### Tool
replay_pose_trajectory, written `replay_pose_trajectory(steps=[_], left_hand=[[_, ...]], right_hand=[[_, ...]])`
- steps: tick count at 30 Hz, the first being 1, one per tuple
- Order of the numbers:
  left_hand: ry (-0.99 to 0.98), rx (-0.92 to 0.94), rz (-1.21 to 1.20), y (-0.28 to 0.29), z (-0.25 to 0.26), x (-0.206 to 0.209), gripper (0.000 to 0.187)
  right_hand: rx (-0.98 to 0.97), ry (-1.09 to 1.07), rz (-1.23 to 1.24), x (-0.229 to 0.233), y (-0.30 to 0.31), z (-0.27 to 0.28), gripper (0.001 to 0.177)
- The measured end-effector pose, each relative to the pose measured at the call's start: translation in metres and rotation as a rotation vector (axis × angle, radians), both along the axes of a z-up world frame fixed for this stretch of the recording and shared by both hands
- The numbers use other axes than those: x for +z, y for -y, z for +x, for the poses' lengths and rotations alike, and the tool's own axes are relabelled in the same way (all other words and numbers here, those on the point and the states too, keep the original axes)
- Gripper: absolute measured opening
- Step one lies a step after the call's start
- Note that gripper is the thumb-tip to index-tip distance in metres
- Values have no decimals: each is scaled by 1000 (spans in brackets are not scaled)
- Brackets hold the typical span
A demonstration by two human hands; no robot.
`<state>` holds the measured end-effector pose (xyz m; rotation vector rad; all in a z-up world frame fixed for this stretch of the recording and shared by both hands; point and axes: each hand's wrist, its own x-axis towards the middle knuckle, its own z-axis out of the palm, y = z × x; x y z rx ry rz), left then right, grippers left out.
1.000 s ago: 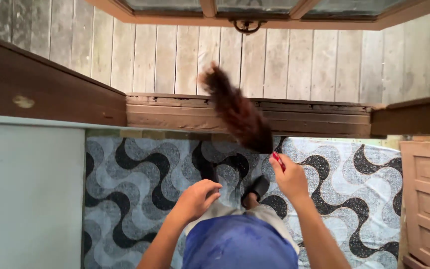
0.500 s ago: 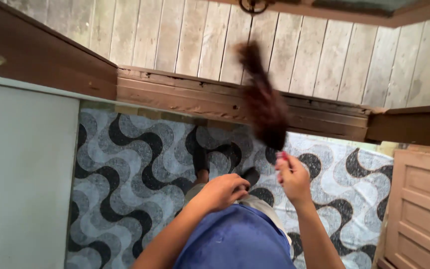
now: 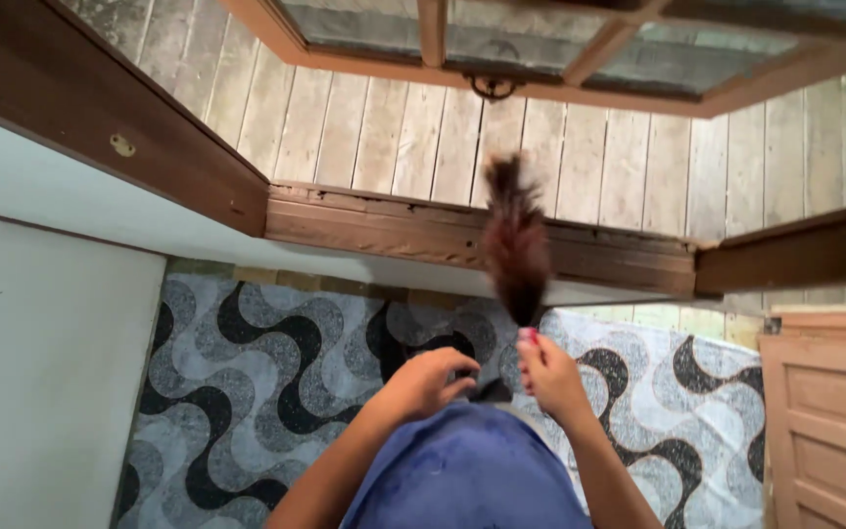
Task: Dusting a wooden window frame and glass panes using a feather duster
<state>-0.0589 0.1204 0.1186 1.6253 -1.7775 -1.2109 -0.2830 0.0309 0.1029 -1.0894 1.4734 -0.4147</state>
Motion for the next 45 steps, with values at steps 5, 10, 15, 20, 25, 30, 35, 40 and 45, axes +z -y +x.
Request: replay_pose_trajectory(steps=[5,10,15,20,25,30,35,40,45], left_hand=[[61,-13,16,-1,6,5,24],[71,52,6,-16,13,-13,27],[-71,172,42,-21,9,-6,27],[-185,370,161,-28,9,-18,27],[-635,803,296,-35,0,-38,24],[-327,987,263,-61,41,-55,33],[286,525,79,-86,99,-21,40],[675,461,-66,-53,108,-6,49],[763,165,61,23,73,15,54]], right_hand=[[145,-7,-148,-33,3,22,33],[368,17,-17,31,0,63,29],[420,-2,-21,-13,-2,82,37],[587,-43,-129,-16,-4,108,39],[845,73,-68,-15,-4,122,45],[744,65,-179,10,4,112,45],[472,-8,-423,15,33,41,36],[50,-278,-505,25,45,-46,29],[-155,-269,-481,73,29,-83,35]])
